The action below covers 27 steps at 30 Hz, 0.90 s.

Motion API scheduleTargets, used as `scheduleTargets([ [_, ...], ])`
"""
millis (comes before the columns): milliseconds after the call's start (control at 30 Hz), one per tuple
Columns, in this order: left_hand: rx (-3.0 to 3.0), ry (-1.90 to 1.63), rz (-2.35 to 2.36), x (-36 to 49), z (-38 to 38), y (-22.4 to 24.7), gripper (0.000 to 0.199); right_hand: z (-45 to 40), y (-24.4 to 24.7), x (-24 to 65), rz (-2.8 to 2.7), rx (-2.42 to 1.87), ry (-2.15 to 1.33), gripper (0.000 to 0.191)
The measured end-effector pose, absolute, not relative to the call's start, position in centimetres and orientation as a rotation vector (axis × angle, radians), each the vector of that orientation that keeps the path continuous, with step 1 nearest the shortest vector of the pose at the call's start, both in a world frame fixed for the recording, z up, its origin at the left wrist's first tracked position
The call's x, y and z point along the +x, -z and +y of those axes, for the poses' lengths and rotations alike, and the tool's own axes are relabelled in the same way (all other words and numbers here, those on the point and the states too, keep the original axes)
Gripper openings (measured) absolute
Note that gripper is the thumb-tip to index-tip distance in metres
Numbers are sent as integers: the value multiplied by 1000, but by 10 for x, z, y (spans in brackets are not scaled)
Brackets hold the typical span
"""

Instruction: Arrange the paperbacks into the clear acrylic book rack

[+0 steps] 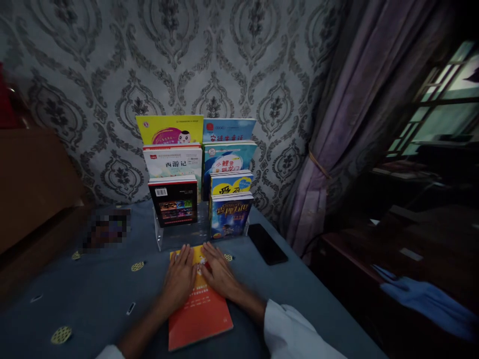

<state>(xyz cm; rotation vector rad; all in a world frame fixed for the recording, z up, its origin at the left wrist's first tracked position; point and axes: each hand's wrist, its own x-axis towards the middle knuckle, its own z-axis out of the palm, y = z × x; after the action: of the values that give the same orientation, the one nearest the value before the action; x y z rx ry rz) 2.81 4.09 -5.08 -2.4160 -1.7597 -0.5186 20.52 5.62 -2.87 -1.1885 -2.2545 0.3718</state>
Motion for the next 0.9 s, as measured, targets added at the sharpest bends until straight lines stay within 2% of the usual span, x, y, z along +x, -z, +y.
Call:
scheduleTargets([
  [667, -2903, 385, -1420, 6, 40, 11, 54, 65, 41, 206, -2212, -1124, -386, 52],
  [900, -2855, 383, -1479, 6, 43, 18, 57, 65, 47, 204, -2189, -1114, -349, 53],
])
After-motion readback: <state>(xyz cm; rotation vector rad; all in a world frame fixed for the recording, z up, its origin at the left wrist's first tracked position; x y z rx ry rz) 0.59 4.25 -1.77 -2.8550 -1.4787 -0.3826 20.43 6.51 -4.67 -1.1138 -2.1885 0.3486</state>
